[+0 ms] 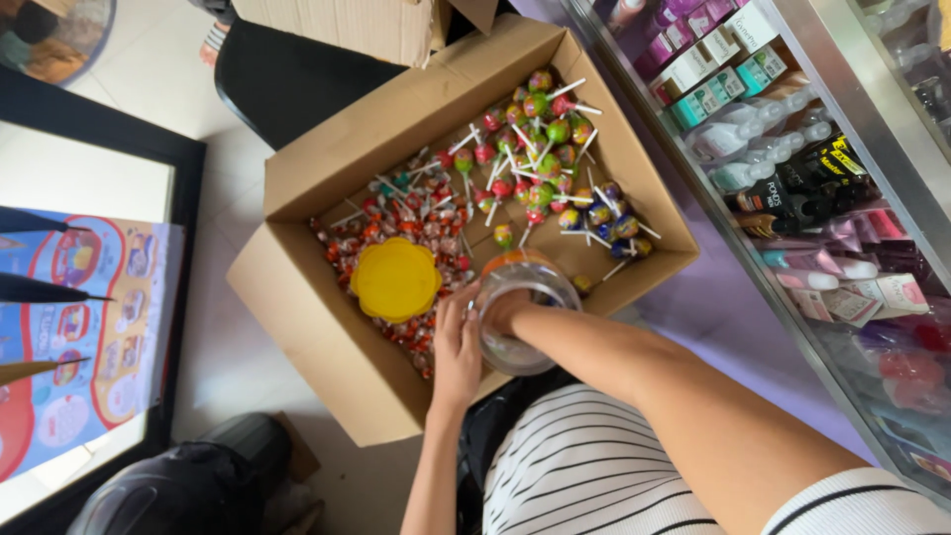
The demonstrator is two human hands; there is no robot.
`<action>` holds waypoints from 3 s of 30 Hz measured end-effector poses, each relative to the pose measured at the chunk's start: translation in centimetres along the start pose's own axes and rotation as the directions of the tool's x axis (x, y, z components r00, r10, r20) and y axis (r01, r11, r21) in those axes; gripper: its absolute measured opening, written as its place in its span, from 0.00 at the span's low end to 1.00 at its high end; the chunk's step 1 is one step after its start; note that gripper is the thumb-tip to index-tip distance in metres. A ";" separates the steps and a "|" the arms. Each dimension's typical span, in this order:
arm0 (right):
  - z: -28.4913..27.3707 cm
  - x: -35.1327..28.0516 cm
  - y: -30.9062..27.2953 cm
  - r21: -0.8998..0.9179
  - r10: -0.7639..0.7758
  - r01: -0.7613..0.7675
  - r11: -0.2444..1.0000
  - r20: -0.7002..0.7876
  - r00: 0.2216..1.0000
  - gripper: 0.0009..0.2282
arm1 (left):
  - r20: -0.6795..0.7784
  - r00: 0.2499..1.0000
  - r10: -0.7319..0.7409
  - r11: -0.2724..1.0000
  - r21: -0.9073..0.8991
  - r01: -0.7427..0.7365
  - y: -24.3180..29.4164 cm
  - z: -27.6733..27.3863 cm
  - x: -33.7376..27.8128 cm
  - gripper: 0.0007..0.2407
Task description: Transferring lollipops and various candies from a cardboard box into plastic display jars.
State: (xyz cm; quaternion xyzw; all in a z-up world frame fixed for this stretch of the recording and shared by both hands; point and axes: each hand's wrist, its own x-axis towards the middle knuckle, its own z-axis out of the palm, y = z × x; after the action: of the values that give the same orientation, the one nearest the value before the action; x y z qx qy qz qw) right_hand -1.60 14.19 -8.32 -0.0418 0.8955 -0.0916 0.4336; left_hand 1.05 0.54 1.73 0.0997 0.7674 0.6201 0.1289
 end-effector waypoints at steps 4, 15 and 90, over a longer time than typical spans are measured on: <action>0.3 -0.9 -0.2 -0.012 -0.036 0.036 0.999 -0.011 0.999 0.18 | 0.026 0.998 -0.056 0.998 0.001 0.056 -0.2 -0.3 -0.2 0.13; 1.9 -3.2 2.4 -0.046 -0.120 0.116 0.992 -0.094 0.988 0.14 | 0.022 0.999 -0.025 0.999 0.030 0.024 -1.5 -0.3 0.0 0.13; -1.7 -18.8 23.3 0.793 0.477 0.572 -0.209 -0.428 0.767 0.08 | 0.696 0.703 -0.144 0.345 0.702 -0.623 -8.4 10.9 6.3 0.17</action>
State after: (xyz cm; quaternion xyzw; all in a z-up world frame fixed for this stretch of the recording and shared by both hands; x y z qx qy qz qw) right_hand 8.89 40.13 2.50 0.3053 0.5486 -0.7771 -0.0445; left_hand -1.34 10.87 -9.12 0.4855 0.8485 0.0248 0.2092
